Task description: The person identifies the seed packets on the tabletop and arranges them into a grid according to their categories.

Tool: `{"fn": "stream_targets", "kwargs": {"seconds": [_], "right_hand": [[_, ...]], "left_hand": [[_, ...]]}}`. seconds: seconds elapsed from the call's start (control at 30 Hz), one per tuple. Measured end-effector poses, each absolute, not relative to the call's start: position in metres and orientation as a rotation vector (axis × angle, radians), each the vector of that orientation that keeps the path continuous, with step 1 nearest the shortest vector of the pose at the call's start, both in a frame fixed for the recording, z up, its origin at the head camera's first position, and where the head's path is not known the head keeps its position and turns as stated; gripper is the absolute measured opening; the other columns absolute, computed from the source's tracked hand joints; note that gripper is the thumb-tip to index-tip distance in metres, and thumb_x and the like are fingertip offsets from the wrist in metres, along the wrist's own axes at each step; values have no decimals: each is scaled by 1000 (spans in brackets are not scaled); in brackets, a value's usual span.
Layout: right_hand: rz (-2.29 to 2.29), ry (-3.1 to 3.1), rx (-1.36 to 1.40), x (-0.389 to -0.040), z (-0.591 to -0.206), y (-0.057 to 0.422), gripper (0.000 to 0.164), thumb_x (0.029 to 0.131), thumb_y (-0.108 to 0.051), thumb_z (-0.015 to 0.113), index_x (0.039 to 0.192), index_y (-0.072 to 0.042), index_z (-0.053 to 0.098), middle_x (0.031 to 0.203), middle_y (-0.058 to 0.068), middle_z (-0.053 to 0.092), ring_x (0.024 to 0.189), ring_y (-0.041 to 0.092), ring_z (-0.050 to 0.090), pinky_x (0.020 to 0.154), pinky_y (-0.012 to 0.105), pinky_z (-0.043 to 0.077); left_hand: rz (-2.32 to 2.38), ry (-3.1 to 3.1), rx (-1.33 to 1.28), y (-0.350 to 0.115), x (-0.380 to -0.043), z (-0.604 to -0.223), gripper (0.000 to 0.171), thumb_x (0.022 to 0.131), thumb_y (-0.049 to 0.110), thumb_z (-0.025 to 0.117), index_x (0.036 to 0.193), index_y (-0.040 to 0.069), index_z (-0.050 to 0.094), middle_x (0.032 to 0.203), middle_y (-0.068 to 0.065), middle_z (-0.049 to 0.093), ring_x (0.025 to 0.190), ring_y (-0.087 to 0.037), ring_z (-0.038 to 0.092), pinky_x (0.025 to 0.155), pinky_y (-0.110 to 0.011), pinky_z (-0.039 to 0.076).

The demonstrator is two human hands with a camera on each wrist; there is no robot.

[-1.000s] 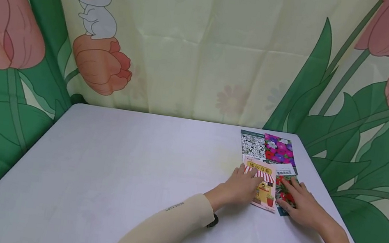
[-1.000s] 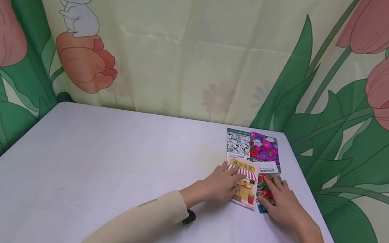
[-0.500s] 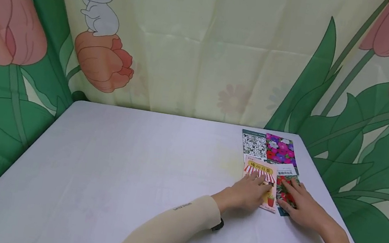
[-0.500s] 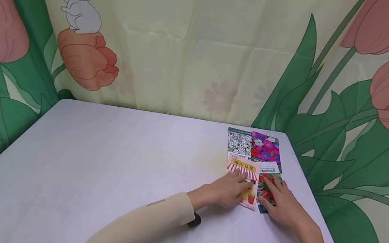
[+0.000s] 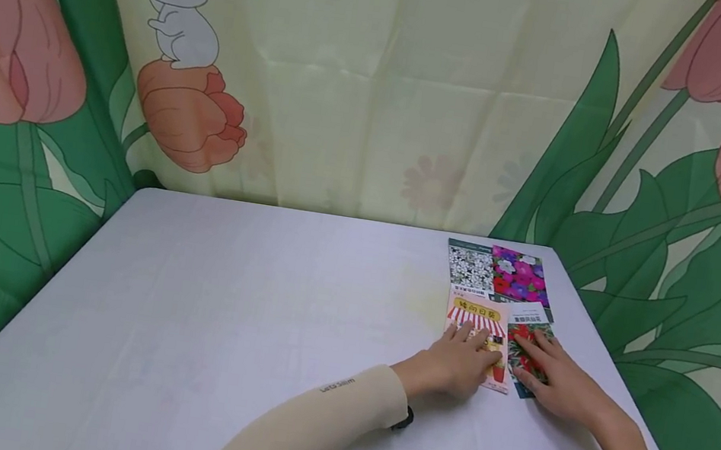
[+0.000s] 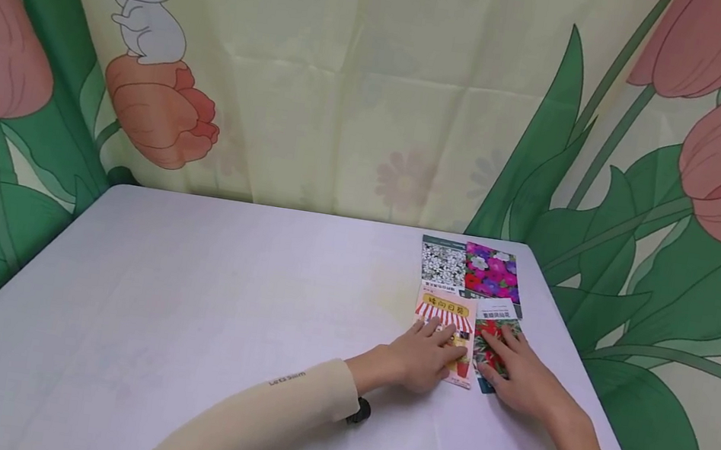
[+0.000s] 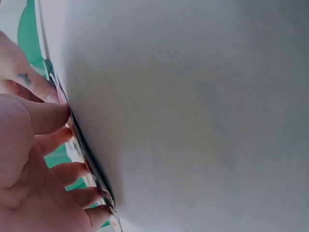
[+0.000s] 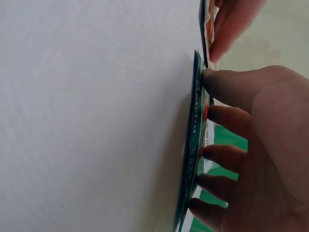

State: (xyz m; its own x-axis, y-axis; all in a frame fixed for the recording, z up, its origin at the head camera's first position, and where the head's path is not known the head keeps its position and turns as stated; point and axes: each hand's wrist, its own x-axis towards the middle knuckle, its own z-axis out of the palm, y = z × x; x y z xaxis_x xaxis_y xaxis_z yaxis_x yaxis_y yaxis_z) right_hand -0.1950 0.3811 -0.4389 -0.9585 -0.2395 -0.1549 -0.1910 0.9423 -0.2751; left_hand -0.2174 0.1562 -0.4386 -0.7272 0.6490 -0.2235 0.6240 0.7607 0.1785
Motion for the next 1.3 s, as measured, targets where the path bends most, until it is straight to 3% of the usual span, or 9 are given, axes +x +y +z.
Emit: {"fn": "stream_targets", "kwargs": {"seconds": [0.63,1.3], "right_hand": [[-335,2911,-333,-196,-435,378,72,100,-50,68,158,-11,49,165,38,32,146,69,30,104,84,40],[-358,2891,-327,-196,-436,381,72,101,-49,67,160,-13,47,166,37,30,147,70,27,105,85,38]], "left_hand": [[71,2726,1035,133,-205,-430,51,109,47,51,159,45,44,174,12,33,165,-17,27,134,-37,29],[133,2733,1033,97,-195,-436,51,107,41,55,158,40,48,173,7,36,164,-22,31,133,-39,32]]}}
